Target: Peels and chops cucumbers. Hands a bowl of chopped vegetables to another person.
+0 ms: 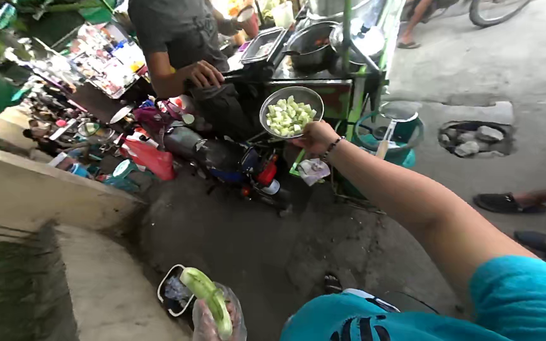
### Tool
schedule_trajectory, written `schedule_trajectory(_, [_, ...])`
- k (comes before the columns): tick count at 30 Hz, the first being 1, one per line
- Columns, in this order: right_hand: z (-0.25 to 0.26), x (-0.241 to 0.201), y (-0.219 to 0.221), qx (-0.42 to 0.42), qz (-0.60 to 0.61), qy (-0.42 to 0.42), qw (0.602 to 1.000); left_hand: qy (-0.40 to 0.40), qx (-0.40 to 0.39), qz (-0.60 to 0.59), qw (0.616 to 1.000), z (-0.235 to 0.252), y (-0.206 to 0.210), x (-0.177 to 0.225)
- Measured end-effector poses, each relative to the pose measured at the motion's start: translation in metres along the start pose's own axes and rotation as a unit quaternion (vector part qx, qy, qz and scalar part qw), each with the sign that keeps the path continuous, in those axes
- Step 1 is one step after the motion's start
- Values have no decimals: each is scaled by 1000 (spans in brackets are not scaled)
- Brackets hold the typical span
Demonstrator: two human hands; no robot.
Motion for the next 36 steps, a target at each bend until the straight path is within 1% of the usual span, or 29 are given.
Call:
schedule_trajectory(2, [23, -6, 17, -7, 0, 1, 1000, -13, -11, -21, 1000, 14, 7, -4])
schedule_trajectory(5, [50, -11, 34, -19, -6, -1, 1000, -26, 1, -11, 1000, 34, 4, -11])
schedule_trajectory(8, [59, -13, 46, -19, -26, -7, 999, -42, -26, -26, 998, 53, 12, -15])
schedule_trajectory(11, [66, -12, 50, -19, -39, 6, 999, -39, 9, -32, 999, 65, 26, -16])
schedule_trajectory(13, [70, -9, 47, -9, -42, 13, 999, -39, -3, -44, 998, 70, 36, -15])
schedule_trajectory(17, [81, -3, 35, 9, -46, 15, 999, -38, 4, -35, 999, 76, 38, -15])
schedule_trajectory(22, [83, -4, 33, 19, -36, 20, 999, -44, 29, 1, 999, 74, 31, -17])
schedule_trajectory(27, [78, -11, 44, 10, -40, 19, 999, -46, 46, 8, 998, 72, 26, -16])
schedule_trajectory(31, [84, -14, 51, -3, -30, 10, 999, -51, 18, -25, 998, 75, 30, -15])
schedule_trajectory(36, [82, -24, 66, -24, -34, -3, 999, -58, 23, -36, 997, 75, 26, -15])
Point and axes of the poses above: each hand's wrist, its own z-axis towards the middle knuckle, its own y-axis out of the palm, x = y × z, the point moved 9 cm from there along z, towards the middle knuckle, and after that the axes turned 6 degrees about x, right-handed, at the moved point
